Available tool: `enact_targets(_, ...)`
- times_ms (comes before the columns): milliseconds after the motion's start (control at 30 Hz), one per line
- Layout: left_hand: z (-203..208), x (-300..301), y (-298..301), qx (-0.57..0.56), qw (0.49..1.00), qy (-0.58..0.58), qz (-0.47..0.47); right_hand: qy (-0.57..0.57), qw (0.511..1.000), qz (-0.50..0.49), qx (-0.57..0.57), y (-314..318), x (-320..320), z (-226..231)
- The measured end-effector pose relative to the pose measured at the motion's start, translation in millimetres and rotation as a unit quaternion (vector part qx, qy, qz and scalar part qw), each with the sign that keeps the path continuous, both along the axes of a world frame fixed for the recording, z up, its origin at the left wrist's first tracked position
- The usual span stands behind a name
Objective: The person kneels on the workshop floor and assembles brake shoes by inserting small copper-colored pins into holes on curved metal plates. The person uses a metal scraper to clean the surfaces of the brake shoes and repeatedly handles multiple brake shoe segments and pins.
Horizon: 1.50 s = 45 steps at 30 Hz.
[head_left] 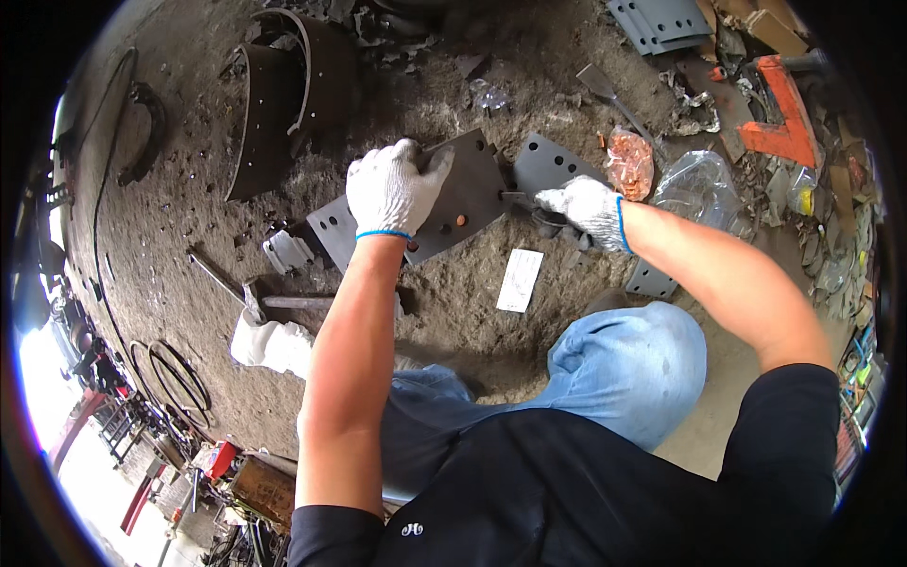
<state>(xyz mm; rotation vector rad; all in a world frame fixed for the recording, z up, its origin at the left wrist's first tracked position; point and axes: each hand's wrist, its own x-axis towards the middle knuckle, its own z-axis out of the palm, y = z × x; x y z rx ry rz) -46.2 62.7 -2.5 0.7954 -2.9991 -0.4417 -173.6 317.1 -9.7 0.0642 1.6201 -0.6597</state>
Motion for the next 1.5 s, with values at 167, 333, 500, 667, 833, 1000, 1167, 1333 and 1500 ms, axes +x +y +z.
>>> enact_targets(167, 1, 2, 5, -0.011, 1.000, -0.015, -0.009, -0.243, 0.955, -0.171, -0.002, 11, 6, 11)
enact_targets(333, 2, 7, 6, -0.025, 1.000, -0.012, 0.009, -0.183, 0.969, -0.158, -0.046, 7, 20, 16)
enact_targets(500, 2, 1, 7, -0.026, 0.999, -0.030, -0.003, 0.081, 0.963, 0.253, -0.039, -1, -8, 13)
enact_targets(667, 7, -20, -15, 0.026, 0.996, -0.085, 0.016, 0.529, 0.483, 0.641, -0.275, -36, -55, 21)
enact_targets(833, 2, -24, -19, 0.034, 0.994, -0.102, 0.016, 0.549, 0.453, 0.628, -0.315, -39, -61, 12)
enact_targets(1000, 2, -32, -19, 0.069, 0.986, -0.146, 0.030, 0.475, 0.571, 0.637, -0.207, -26, -59, 4)
enact_targets(1167, 2, -24, -19, 0.054, 0.991, -0.116, 0.030, 0.431, 0.698, 0.547, -0.165, -25, -36, 6)
enact_targets(1333, 0, -17, -20, 0.052, 0.994, -0.091, 0.024, 0.318, 0.813, 0.476, -0.107, -19, -21, 0)
enact_targets(1500, 2, -13, -7, 0.017, 0.999, -0.033, 0.003, 0.250, 0.901, 0.344, -0.093, -5, -5, -14)
